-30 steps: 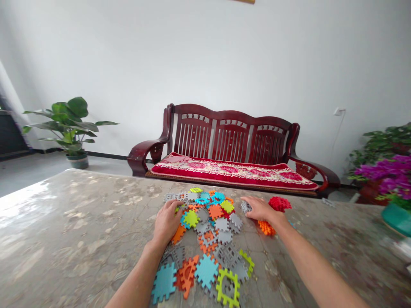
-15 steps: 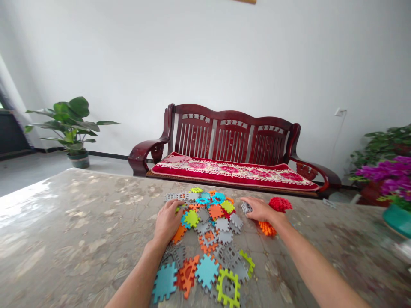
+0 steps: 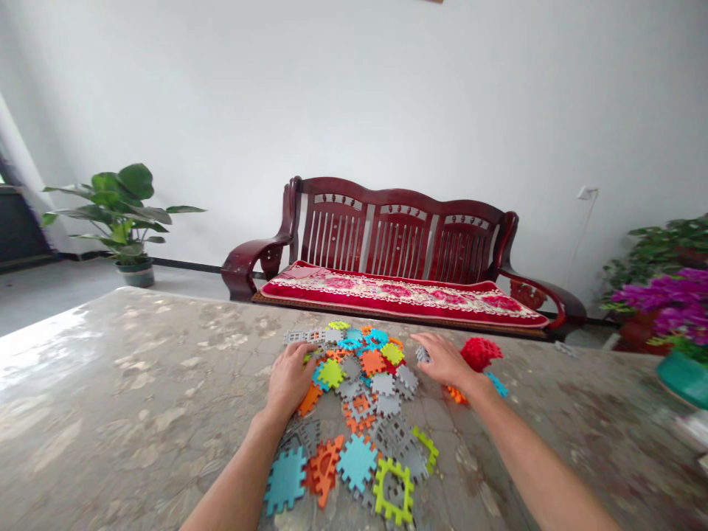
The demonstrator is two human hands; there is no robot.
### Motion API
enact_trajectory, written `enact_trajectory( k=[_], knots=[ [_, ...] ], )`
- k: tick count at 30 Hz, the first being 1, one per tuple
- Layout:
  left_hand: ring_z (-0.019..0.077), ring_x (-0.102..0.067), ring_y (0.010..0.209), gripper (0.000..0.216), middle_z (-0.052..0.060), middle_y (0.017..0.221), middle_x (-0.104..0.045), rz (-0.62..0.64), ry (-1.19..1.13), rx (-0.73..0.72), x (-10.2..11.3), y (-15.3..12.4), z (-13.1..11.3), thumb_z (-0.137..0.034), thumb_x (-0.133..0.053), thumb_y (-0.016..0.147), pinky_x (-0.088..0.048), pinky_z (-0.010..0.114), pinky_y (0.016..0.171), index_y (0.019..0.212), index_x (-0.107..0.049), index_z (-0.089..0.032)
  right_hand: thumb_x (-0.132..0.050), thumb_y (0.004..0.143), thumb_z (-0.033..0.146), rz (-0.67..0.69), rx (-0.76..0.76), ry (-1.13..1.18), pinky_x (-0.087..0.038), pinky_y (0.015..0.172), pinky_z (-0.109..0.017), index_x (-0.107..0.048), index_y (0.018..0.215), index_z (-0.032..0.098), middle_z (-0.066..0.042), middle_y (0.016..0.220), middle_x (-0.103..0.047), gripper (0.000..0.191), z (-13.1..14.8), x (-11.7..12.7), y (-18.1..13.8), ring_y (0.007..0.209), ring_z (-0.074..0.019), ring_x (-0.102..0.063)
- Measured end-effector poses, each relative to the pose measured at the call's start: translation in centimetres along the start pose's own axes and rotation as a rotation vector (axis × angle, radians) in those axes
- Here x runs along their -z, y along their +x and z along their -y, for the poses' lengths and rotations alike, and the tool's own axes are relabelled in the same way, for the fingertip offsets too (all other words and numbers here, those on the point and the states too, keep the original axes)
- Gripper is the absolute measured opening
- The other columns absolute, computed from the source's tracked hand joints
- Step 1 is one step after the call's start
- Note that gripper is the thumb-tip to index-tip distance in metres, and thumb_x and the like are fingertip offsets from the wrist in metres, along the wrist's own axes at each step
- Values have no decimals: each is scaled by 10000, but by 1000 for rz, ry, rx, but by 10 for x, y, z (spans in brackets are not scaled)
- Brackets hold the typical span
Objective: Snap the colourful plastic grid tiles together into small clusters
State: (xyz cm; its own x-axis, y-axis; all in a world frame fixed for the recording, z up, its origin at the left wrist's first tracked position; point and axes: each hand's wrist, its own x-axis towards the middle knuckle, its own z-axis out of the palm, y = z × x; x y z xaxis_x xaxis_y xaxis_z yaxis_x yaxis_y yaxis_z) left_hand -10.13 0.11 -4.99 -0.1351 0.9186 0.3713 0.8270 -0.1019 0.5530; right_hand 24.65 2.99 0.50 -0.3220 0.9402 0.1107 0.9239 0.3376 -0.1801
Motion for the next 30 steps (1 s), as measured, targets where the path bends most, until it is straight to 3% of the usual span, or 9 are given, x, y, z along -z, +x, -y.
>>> enact_trajectory(
  k=[4, 10, 19, 25, 30],
  knots=[
    [212, -582, 1122, 277, 51, 1212, -632, 8, -4, 2, 1, 0, -1, -244, -506, 846, -419, 364, 1024, 1062, -679, -249, -495, 816, 214, -137, 46, 179, -344, 1090, -380, -537, 1315, 217, -84, 1341, -561, 500, 42, -13, -18, 1251, -221, -490],
    [212, -582, 1130, 288, 56, 1209, -630, 15, -5, -5, 1, 0, -1, -254, -493, 853, -415, 359, 1027, 1075, -677, -240, -396, 934, 338, -39, 33, 248, -310, 1122, -390, -526, 1341, 191, -85, 1398, -530, 452, 90, -32, -39, 1293, -218, -464],
    [215, -577, 1138, 338, 66, 1202, -636, -41, -68, 41, 9, -1, -7, -352, -420, 906, -413, 357, 1028, 1092, -674, -230, -455, 921, 352, 38, 154, 203, -215, 1167, -459, -496, 1379, 209, -76, 1489, -427, 482, 139, -43, -37, 1384, -265, -350],
    [217, -573, 1146, 316, 56, 1219, -639, -15, -24, 94, 13, -3, -10, -348, -474, 883, -404, 365, 1022, 1109, -668, -242, -520, 883, 289, 24, 261, 348, -234, 1160, -459, -559, 1314, 243, -57, 1449, -483, 436, 153, -41, -45, 1386, -253, -352],
    [235, -564, 1165, 314, 68, 1258, -617, 13, 22, 108, 10, -2, -8, -311, -482, 877, -392, 394, 1033, 1119, -669, -239, -435, 879, 202, -220, 73, 496, -363, 1087, -361, -654, 1174, 200, -69, 1281, -622, 367, 130, -46, -46, 1220, -190, -528]
  ],
)
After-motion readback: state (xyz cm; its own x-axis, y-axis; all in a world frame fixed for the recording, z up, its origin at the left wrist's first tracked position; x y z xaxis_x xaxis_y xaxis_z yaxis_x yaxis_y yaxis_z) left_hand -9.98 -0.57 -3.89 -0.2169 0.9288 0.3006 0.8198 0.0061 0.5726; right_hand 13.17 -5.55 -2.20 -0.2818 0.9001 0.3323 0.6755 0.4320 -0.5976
